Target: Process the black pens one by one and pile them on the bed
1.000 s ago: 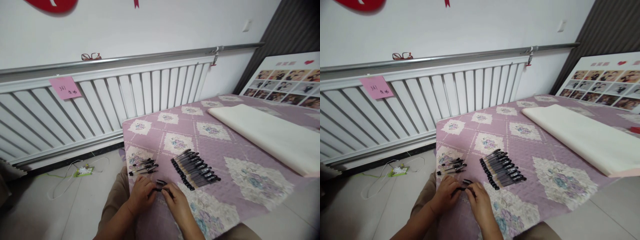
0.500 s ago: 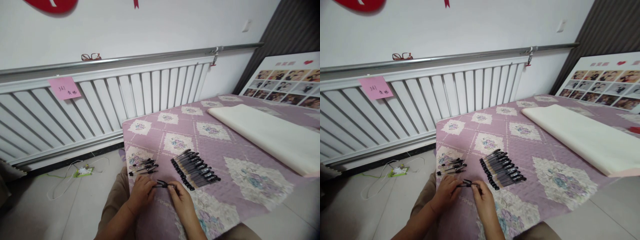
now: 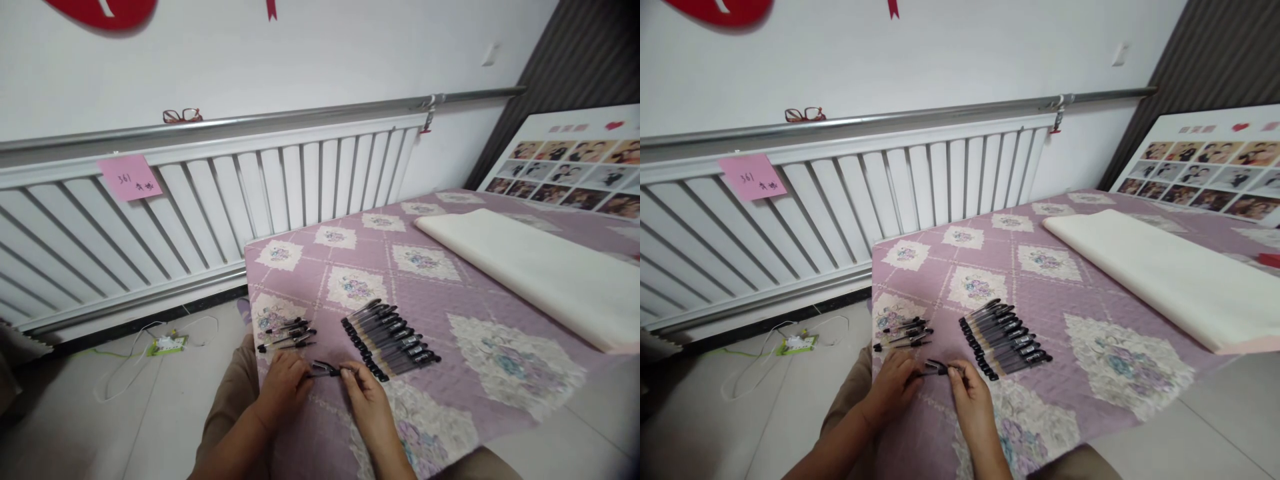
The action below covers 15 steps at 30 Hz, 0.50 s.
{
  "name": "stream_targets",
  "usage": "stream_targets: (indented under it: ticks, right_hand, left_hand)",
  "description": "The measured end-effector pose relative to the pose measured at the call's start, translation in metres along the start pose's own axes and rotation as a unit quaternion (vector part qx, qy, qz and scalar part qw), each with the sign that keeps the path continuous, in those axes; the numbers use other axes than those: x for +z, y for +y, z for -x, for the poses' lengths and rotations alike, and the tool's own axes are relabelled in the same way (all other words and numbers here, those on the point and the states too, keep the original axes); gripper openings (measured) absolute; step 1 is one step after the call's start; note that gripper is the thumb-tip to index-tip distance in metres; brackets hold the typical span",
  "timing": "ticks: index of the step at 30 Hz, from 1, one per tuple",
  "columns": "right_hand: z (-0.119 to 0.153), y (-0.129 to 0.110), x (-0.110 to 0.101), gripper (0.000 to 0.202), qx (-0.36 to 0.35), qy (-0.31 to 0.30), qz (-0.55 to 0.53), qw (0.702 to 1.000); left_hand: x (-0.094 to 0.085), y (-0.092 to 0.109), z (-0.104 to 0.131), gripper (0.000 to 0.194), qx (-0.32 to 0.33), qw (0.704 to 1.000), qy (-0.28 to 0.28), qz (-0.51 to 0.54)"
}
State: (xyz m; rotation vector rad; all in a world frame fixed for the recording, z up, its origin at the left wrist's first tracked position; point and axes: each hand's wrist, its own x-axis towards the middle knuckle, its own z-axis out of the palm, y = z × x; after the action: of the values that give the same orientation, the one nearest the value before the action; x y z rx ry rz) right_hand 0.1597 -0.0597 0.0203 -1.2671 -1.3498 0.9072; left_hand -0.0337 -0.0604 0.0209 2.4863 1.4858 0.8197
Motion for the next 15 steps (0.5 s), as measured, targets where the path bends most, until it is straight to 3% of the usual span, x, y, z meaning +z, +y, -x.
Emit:
stream_targets:
  ticks: [7, 10, 12, 15]
  right_hand:
    - [0.001, -0.001, -0.001, 0.033, -0.006, -0.016, -0.009, 1.0]
    - [0.002, 0.003, 0.0, 0.033, -0.018, 0.028, 0.036, 0.999]
    - [0.003, 0.005, 0.002, 0.029, -0.053, 0.048, 0.088, 0.994]
    - [0.006, 0.005, 0.008, 0.021, -0.148, -0.011, 0.178, 0.973]
  left_hand:
    - [0.001, -0.002, -0.001, 0.011, 0.038, 0.999, -0.009, 0.01]
    - [0.002, -0.006, 0.001, 0.017, 0.022, 0.999, 0.031, 0.024]
    - [0.002, -0.009, 0.002, 0.019, -0.017, 0.996, 0.069, 0.056]
    - [0.001, -0.011, 0.003, 0.02, -0.065, 0.987, 0.096, 0.108]
